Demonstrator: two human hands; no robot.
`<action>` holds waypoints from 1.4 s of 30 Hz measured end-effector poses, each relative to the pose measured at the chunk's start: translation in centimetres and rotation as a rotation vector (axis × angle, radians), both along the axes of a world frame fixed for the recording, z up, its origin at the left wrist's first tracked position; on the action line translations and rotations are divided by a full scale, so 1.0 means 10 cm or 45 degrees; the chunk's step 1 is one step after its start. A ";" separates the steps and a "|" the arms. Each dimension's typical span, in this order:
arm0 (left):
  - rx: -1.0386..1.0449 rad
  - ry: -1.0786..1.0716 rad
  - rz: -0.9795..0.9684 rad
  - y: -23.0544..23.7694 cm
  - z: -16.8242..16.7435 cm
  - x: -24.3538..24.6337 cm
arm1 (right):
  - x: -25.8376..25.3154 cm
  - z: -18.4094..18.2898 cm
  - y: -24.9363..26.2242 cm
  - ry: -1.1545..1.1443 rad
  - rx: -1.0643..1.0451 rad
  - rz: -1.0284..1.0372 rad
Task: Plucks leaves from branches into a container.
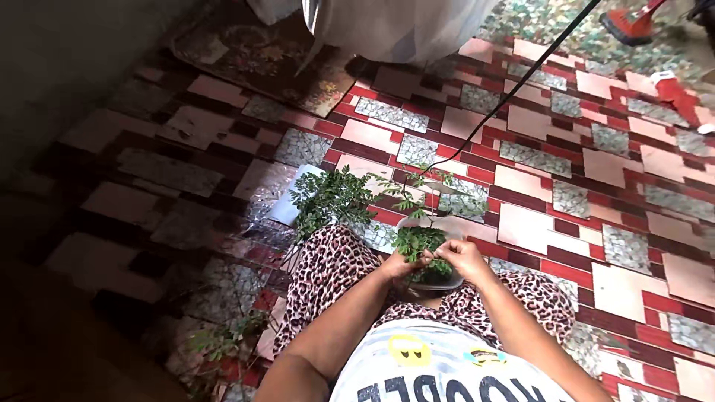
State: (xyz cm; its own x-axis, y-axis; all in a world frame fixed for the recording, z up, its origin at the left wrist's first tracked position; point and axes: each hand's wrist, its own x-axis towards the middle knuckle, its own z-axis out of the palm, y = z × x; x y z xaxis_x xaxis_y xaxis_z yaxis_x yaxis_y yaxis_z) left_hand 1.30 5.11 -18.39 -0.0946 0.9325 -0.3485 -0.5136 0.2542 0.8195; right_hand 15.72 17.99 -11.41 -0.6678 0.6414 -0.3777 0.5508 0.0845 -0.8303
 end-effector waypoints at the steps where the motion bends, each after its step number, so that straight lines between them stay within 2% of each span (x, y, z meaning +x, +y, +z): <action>1: 0.011 -0.011 0.001 0.00 -0.01 0.01 | -0.01 0.01 -0.01 -0.014 0.036 0.013; 10: -0.083 0.024 -0.048 0.03 0.03 -0.01 | -0.20 0.22 -0.05 -0.226 0.386 0.304; 15: -0.097 -0.025 0.084 -0.03 0.06 -0.01 | -0.07 0.29 0.01 0.049 0.638 0.055; 18: -0.082 -0.127 0.161 -0.02 0.04 -0.03 | 0.06 0.37 0.04 -0.007 0.524 -0.074; 22: -0.044 -0.171 0.136 -0.03 0.07 -0.04 | 0.22 0.18 0.05 -0.147 0.251 -0.025; 27: -0.011 -0.116 0.094 -0.03 0.04 -0.03 | 0.18 0.05 -0.06 0.066 -0.052 -0.192; 33: -0.020 -0.083 0.140 -0.02 0.02 -0.04 | 0.13 0.04 -0.09 0.163 -0.028 -0.203; 37: -0.058 -0.042 0.158 -0.01 0.00 -0.04 | 0.15 0.02 -0.07 0.158 0.133 -0.095; 42: -0.060 -0.026 0.195 0.00 0.00 -0.05 | 0.14 0.22 -0.05 0.122 0.323 0.022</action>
State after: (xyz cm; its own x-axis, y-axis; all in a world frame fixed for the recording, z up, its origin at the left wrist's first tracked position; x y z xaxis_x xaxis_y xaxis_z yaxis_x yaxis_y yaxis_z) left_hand 0.78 5.13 -18.34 -0.2271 0.8903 -0.3947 -0.5656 0.2093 0.7977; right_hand 17.16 17.45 -9.20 -0.7046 0.6955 -0.1409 0.4675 0.3056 -0.8295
